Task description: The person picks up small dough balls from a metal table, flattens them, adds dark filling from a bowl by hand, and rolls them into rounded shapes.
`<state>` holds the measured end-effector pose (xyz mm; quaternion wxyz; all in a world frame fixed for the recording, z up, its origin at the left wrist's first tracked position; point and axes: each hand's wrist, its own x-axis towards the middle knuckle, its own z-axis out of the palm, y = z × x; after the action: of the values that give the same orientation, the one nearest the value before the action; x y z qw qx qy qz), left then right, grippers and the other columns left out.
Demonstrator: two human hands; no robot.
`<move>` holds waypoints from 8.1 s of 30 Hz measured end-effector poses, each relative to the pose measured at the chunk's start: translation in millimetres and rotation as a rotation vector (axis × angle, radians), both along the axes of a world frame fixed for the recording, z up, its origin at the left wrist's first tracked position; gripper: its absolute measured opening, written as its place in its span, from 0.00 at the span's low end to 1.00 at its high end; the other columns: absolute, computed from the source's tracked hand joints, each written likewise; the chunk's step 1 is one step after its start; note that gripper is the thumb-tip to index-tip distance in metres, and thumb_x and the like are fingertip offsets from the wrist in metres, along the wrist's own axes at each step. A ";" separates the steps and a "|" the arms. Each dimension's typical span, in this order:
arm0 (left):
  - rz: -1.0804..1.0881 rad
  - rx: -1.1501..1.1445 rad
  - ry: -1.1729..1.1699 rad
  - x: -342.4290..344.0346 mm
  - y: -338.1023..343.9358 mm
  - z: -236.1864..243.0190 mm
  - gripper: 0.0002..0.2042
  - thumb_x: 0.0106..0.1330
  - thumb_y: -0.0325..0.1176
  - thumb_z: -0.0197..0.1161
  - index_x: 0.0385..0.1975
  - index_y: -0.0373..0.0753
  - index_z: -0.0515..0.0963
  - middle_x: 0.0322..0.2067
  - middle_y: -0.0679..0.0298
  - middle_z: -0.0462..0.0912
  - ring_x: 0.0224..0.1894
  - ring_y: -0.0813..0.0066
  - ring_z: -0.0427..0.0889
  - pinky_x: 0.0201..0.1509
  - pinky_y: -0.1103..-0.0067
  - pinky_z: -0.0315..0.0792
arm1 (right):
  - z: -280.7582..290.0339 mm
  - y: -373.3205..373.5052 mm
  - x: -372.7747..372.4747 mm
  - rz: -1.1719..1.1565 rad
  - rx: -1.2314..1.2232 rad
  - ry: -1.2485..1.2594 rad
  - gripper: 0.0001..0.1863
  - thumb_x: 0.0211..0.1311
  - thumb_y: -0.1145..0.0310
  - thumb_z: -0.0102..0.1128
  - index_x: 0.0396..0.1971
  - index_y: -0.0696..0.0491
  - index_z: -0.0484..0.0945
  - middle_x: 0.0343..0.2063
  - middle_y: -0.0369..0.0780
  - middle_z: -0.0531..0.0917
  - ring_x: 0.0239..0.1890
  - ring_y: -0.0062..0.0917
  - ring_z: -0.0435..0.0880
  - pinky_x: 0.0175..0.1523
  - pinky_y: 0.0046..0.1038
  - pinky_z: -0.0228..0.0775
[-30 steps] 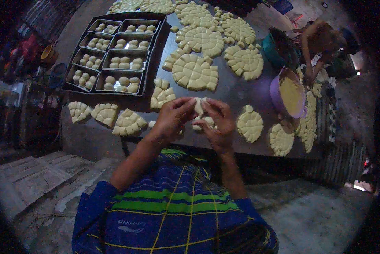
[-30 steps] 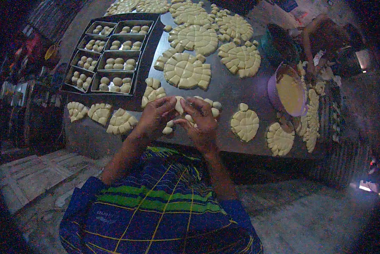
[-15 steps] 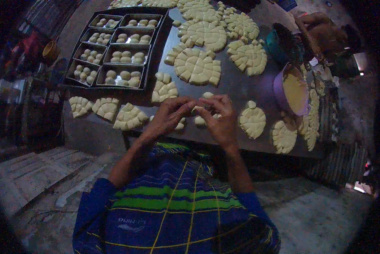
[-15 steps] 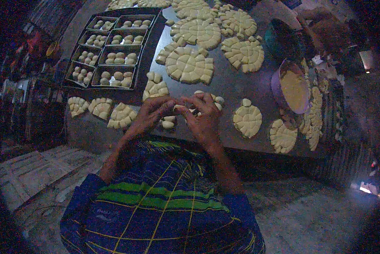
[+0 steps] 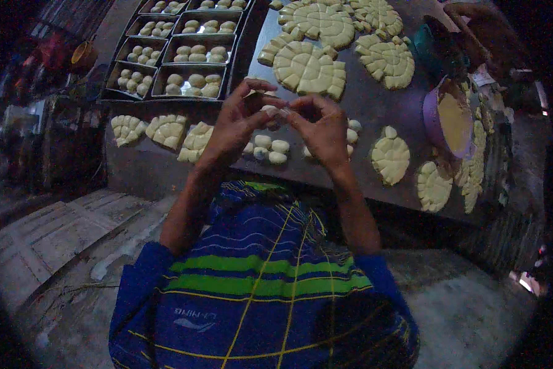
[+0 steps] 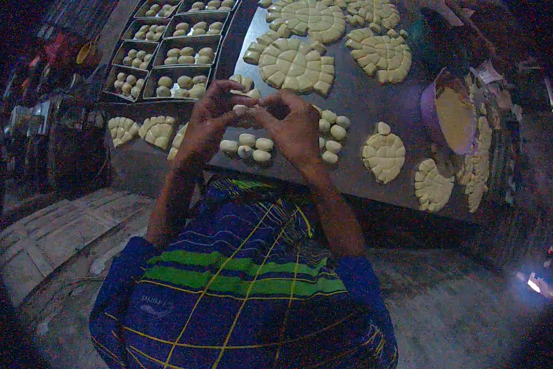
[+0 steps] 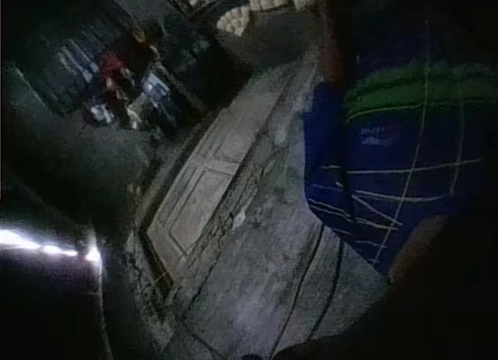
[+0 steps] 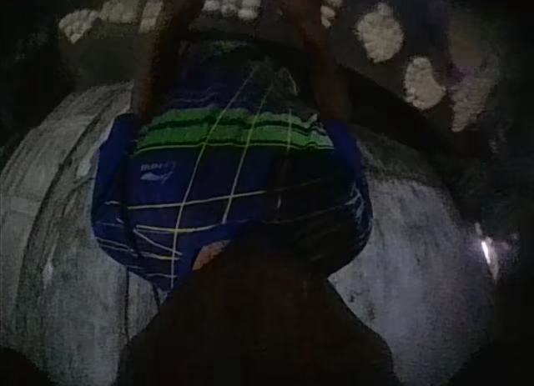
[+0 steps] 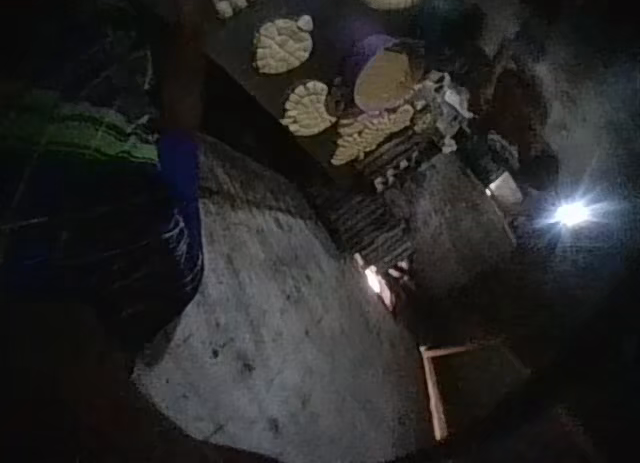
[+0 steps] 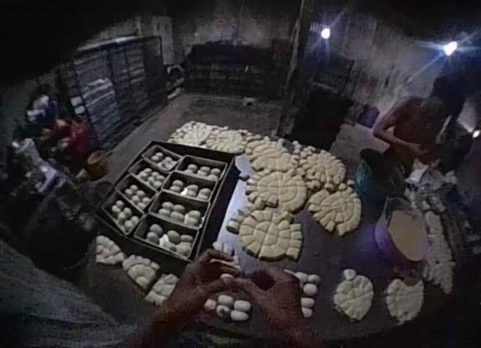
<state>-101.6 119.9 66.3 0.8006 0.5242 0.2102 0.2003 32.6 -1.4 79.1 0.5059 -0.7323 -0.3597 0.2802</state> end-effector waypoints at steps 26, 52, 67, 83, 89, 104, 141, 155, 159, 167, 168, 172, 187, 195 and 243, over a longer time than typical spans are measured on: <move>0.440 -0.231 -0.029 -97.6 33.2 -58.1 0.24 0.62 0.27 0.60 0.59 0.36 0.66 0.52 0.56 0.75 0.57 0.65 0.74 0.66 0.69 0.65 | -144.3 26.3 -57.7 0.427 -0.019 -0.809 0.07 0.48 0.73 0.58 0.30 0.55 0.77 0.30 0.44 0.78 0.37 0.39 0.80 0.42 0.38 0.74; 0.135 -0.283 -0.016 13.4 -6.6 -50.9 0.18 0.63 0.24 0.60 0.54 0.34 0.70 0.45 0.57 0.79 0.50 0.68 0.78 0.56 0.74 0.72 | -149.1 -149.5 193.2 -0.689 -0.532 -0.754 0.12 0.59 0.65 0.64 0.38 0.57 0.80 0.38 0.43 0.82 0.47 0.41 0.77 0.54 0.41 0.67; 0.072 1.421 -0.241 161.4 -162.8 19.8 0.11 0.54 0.31 0.69 0.36 0.37 0.81 0.36 0.59 0.83 0.45 0.62 0.82 0.53 0.68 0.74 | -57.3 -204.5 55.4 -0.215 0.312 0.713 0.19 0.60 0.71 0.62 0.52 0.57 0.76 0.48 0.40 0.80 0.50 0.27 0.79 0.56 0.29 0.71; -0.416 0.180 0.136 224.6 -233.0 0.9 0.17 0.70 0.40 0.56 0.52 0.36 0.73 0.51 0.61 0.78 0.56 0.70 0.74 0.60 0.74 0.66 | -10.3 -342.2 293.1 -0.296 0.191 0.268 0.20 0.56 0.67 0.70 0.49 0.55 0.80 0.41 0.34 0.84 0.42 0.19 0.79 0.45 0.28 0.74; -0.092 0.179 0.416 191.5 -195.4 -20.0 0.13 0.68 0.38 0.59 0.45 0.37 0.77 0.44 0.64 0.81 0.50 0.74 0.76 0.56 0.76 0.67 | 9.1 -354.0 446.0 0.051 -0.399 -0.356 0.14 0.59 0.71 0.63 0.46 0.53 0.83 0.40 0.42 0.86 0.37 0.26 0.84 0.45 0.28 0.76; 0.171 0.196 0.559 179.2 -212.5 -25.7 0.11 0.67 0.37 0.60 0.42 0.38 0.80 0.39 0.63 0.82 0.44 0.73 0.78 0.51 0.75 0.69 | -22.9 -328.3 531.1 0.730 -0.476 -0.328 0.13 0.45 0.74 0.66 0.35 0.58 0.84 0.30 0.44 0.86 0.32 0.28 0.85 0.40 0.29 0.75; -0.065 -0.794 0.005 178.0 -184.4 -8.4 0.19 0.74 0.45 0.49 0.55 0.38 0.69 0.48 0.63 0.76 0.49 0.72 0.77 0.51 0.77 0.72 | -35.6 -183.1 163.0 -0.186 0.581 0.984 0.35 0.60 0.81 0.58 0.66 0.44 0.60 0.54 0.40 0.75 0.55 0.29 0.77 0.54 0.28 0.75; -0.156 0.039 0.155 140.0 -127.0 16.7 0.11 0.67 0.31 0.62 0.45 0.35 0.73 0.38 0.64 0.80 0.38 0.80 0.80 0.30 0.83 0.73 | 14.6 -161.9 138.1 0.218 0.029 -0.709 0.17 0.51 0.76 0.66 0.44 0.53 0.81 0.45 0.45 0.80 0.46 0.34 0.83 0.48 0.32 0.78; -0.347 0.067 0.107 131.6 -117.4 21.7 0.11 0.68 0.31 0.60 0.47 0.34 0.75 0.37 0.65 0.81 0.34 0.80 0.81 0.27 0.84 0.72 | 39.2 -149.1 140.2 0.121 0.002 -0.377 0.15 0.49 0.72 0.69 0.40 0.53 0.81 0.35 0.40 0.82 0.35 0.34 0.83 0.41 0.34 0.77; -0.398 -0.396 0.299 131.8 -110.2 -3.2 0.14 0.70 0.41 0.58 0.46 0.36 0.76 0.37 0.69 0.80 0.37 0.83 0.78 0.34 0.84 0.73 | 34.7 -150.6 147.4 0.268 0.209 -0.605 0.16 0.51 0.73 0.68 0.42 0.52 0.81 0.37 0.42 0.83 0.36 0.34 0.84 0.40 0.32 0.77; -0.382 -0.504 0.235 131.4 -112.2 -9.8 0.14 0.70 0.41 0.59 0.47 0.37 0.76 0.37 0.69 0.80 0.37 0.83 0.77 0.35 0.85 0.72 | 33.4 -149.2 140.9 0.219 0.185 -0.665 0.17 0.51 0.73 0.68 0.44 0.53 0.81 0.38 0.42 0.83 0.38 0.34 0.84 0.41 0.32 0.77; -0.347 -0.785 -0.057 129.6 -117.9 -31.2 0.16 0.68 0.42 0.61 0.50 0.40 0.74 0.40 0.69 0.79 0.39 0.81 0.78 0.41 0.84 0.73 | 27.8 -137.5 107.3 0.062 0.166 -0.758 0.21 0.52 0.73 0.67 0.49 0.54 0.78 0.40 0.41 0.83 0.42 0.34 0.83 0.44 0.32 0.79; -0.277 -0.216 -0.059 133.0 -114.5 11.2 0.18 0.66 0.30 0.62 0.54 0.34 0.74 0.46 0.63 0.80 0.47 0.78 0.78 0.48 0.81 0.74 | 10.7 -137.7 88.9 -0.386 0.172 0.047 0.13 0.52 0.74 0.71 0.39 0.55 0.84 0.35 0.38 0.84 0.42 0.25 0.82 0.48 0.26 0.75; -0.029 -0.249 0.084 146.1 -134.5 -5.9 0.16 0.67 0.34 0.63 0.51 0.33 0.75 0.42 0.61 0.81 0.41 0.77 0.81 0.42 0.80 0.76 | 1.2 -143.1 87.4 -0.292 0.175 -0.412 0.16 0.50 0.77 0.69 0.42 0.53 0.83 0.38 0.39 0.84 0.41 0.32 0.82 0.50 0.30 0.76; -0.171 0.140 0.138 143.1 -144.4 -13.2 0.11 0.65 0.31 0.64 0.44 0.32 0.78 0.40 0.60 0.83 0.41 0.77 0.81 0.36 0.80 0.78 | -8.3 -165.9 120.9 -0.160 0.039 -0.151 0.09 0.52 0.69 0.71 0.32 0.56 0.85 0.34 0.41 0.85 0.38 0.29 0.84 0.45 0.28 0.76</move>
<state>41.5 -24.5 53.2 0.7599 0.6073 0.2047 0.1091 153.4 -167.4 70.8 0.5123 -0.7677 -0.3425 0.1756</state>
